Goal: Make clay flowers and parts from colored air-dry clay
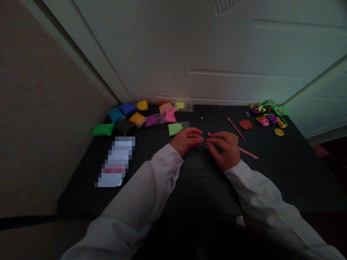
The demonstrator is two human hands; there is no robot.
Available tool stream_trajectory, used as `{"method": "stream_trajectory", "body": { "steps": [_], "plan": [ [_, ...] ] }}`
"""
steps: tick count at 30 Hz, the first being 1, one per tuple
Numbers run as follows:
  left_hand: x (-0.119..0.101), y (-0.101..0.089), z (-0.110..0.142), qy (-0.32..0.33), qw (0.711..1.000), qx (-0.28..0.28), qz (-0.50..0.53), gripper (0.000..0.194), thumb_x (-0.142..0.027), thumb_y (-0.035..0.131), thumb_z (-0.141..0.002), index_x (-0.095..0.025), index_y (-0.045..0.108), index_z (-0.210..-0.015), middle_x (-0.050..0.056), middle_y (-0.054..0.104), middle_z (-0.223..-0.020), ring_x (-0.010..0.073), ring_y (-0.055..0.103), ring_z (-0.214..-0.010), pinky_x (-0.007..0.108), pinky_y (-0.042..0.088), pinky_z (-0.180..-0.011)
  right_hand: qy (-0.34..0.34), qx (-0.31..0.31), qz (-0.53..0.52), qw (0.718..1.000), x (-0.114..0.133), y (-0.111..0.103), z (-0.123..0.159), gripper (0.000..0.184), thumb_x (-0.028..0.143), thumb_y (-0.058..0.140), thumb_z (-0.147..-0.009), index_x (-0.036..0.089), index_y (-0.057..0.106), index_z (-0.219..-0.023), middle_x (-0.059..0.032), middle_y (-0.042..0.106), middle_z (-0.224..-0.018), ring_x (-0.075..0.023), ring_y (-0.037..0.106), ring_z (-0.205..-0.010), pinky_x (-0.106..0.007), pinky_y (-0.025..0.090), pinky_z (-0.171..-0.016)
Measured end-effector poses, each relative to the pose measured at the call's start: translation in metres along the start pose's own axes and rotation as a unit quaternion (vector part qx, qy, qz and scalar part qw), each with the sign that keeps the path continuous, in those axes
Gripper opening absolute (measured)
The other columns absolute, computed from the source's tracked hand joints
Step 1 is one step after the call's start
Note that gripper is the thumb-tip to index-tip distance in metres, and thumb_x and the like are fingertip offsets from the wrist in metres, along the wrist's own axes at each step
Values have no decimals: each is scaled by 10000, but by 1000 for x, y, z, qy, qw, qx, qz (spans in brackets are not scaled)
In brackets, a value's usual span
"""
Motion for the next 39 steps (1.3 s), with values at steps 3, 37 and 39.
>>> {"method": "stream_trajectory", "body": {
  "steps": [3,37,39],
  "plan": [
    [1,0,0,4,1000,1,-4,284,-118,681,-544,-132,532,-786,-26,597,-606,75,565,-580,231,427,-621,-19,-3,16,1000,8,4,-2,143,312,543,-717,240,614,-819,-27,609,-903,-184,513,-903,-374,291,-818],
    [-1,3,3,-6,1000,17,-6,203,-105,616,-600,-124,586,-800,34,638,-758,57,533,-547,242,421,-603,68,-26,-159,985,-8,-4,-10,85,223,537,-723,211,591,-787,-31,588,-806,-156,547,-806,-339,446,-748],
    [0,2,3,-3,1000,19,-4,213,-111,631,-593,-127,589,-801,28,638,-744,68,552,-578,244,428,-624,61,-9,-167,984,-7,-2,-10,87,233,548,-719,216,598,-787,-29,587,-815,-152,546,-812,-330,447,-750]
  ]
}}
Point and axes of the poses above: each hand's wrist, its own z-axis away from the middle knuckle, its own y-axis out of the palm, x = y × z, the point moved 5 cm from there along -z, towards the middle knuckle
